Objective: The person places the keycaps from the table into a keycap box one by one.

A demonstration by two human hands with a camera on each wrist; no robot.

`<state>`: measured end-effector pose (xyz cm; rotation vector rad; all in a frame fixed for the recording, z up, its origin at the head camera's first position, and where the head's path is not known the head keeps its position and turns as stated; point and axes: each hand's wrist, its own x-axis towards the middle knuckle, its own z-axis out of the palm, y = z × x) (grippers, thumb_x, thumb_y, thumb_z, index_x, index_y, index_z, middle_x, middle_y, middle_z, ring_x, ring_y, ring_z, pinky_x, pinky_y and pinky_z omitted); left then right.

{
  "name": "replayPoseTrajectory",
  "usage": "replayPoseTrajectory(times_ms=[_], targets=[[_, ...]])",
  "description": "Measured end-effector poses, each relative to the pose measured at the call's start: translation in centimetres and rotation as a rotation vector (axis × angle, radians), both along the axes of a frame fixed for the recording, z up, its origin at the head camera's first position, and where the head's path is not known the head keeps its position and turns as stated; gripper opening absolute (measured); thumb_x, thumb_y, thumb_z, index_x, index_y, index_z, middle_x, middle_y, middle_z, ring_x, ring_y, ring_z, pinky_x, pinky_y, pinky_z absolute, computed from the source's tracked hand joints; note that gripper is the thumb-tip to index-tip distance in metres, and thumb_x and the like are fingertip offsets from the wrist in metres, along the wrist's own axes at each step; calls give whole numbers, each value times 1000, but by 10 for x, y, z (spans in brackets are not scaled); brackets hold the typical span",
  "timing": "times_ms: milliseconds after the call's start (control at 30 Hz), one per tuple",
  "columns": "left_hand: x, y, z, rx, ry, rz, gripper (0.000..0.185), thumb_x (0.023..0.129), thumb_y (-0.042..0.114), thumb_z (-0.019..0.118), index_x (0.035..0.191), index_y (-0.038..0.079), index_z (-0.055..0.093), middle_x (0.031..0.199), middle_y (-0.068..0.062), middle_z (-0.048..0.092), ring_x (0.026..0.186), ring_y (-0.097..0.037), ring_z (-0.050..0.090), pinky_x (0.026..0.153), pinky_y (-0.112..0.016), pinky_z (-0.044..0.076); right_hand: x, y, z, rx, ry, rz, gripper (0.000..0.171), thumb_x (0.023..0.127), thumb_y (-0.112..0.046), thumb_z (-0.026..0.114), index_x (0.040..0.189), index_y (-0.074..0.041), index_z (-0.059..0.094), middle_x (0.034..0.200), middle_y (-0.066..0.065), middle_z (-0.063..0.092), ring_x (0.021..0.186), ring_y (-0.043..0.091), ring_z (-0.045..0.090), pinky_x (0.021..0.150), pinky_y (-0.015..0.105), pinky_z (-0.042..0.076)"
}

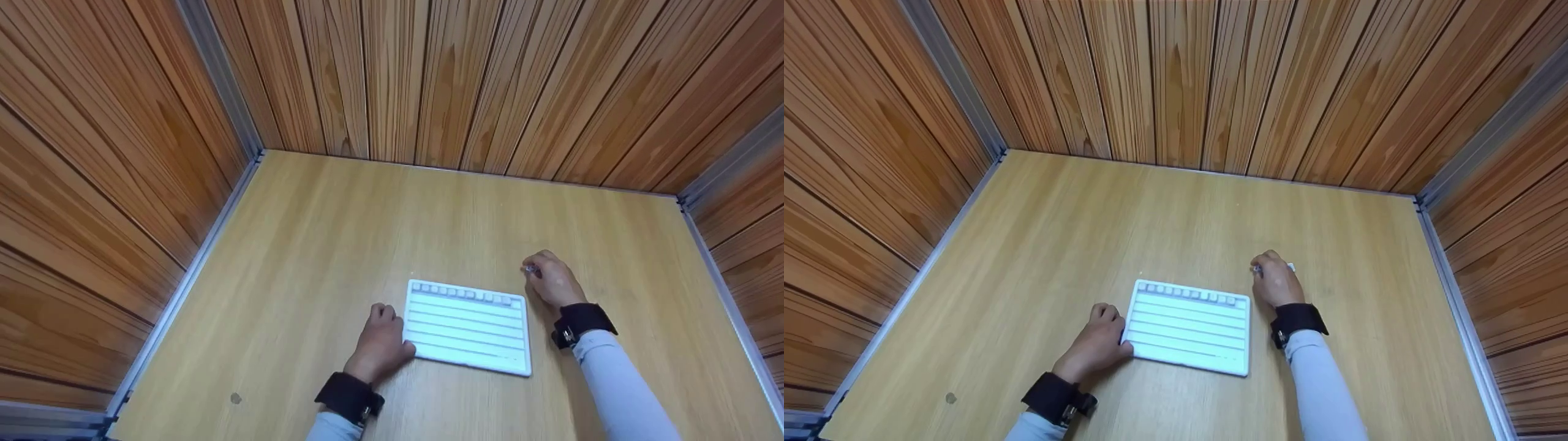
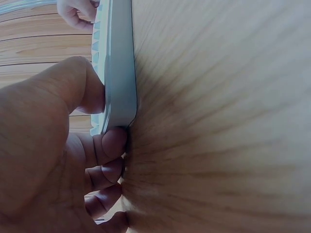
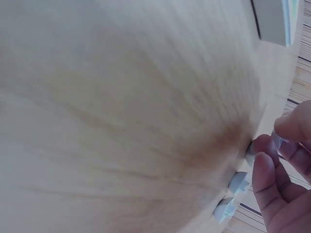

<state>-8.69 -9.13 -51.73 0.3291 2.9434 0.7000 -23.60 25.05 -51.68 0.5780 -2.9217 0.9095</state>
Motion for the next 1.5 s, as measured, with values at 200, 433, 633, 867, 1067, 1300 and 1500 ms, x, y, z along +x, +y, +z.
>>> replayPoseTrajectory(times_ms=[200, 433, 633, 867, 1067, 1300, 1500], targets=[[-19, 5, -54, -62, -45, 57, 33, 77, 24, 67, 98, -3, 68, 114, -15, 55, 124, -33, 38, 102, -39, 40, -18, 15, -31, 23, -43, -82, 22, 95, -8, 64, 113, 4, 64, 110, 21, 59, 94, 35, 58, 81, 46, 49], [-19, 3, -50, -51, -76, 47, 36, 79, 26, 67, 100, -3, 69, 117, -15, 56, 126, -32, 38, 103, -39, 41, -9, 11, -30, -9, -71, -130, 24, 93, 1, 60, 117, 4, 59, 113, 20, 56, 100, 34, 59, 84, 46, 49], [-17, 3, -48, -55, -74, 42, 37, 81, 27, 67, 103, -3, 69, 119, -15, 56, 128, -32, 39, 105, -41, 40, -3, 12, -30, -20, -100, -142, 24, 96, -1, 58, 120, 3, 61, 122, 22, 56, 110, 39, 60, 93, 53, 50], [-17, 3, -50, -38, -70, 39, 36, 80, 26, 67, 102, -2, 69, 120, -15, 56, 129, -33, 39, 105, -41, 40, 3, 15, -30, -11, -107, -172, 24, 96, -3, 59, 119, 1, 62, 115, 18, 58, 99, 32, 59, 84, 44, 48], [-17, 2, -50, -44, -49, 25, 34, 79, 26, 65, 98, -3, 68, 118, -16, 56, 128, -34, 38, 105, -41, 40, 8, 15, -29, -43, -106, -182, 24, 95, 0, 60, 118, 2, 59, 116, 20, 57, 102, 33, 59, 87, 46, 49], [-19, 3, -51, -49, -78, 28, 38, 80, 28, 65, 102, -4, 68, 121, -16, 54, 130, -34, 37, 106, -41, 39, 11, 17, -28, -35, -124, -149, 26, 96, -2, 61, 121, 0, 61, 116, 20, 62, 103, 34, 61, 88, 48, 50], [-20, 5, -52, -52, -108, 43, 41, 80, 27, 66, 107, -4, 68, 124, -16, 54, 131, -33, 35, 107, -41, 38, 15, 17, -29, -14, -88, -136, 22, 93, -4, 65, 115, -1, 66, 114, 17, 63, 96, 29, 61, 82, 42, 49]])
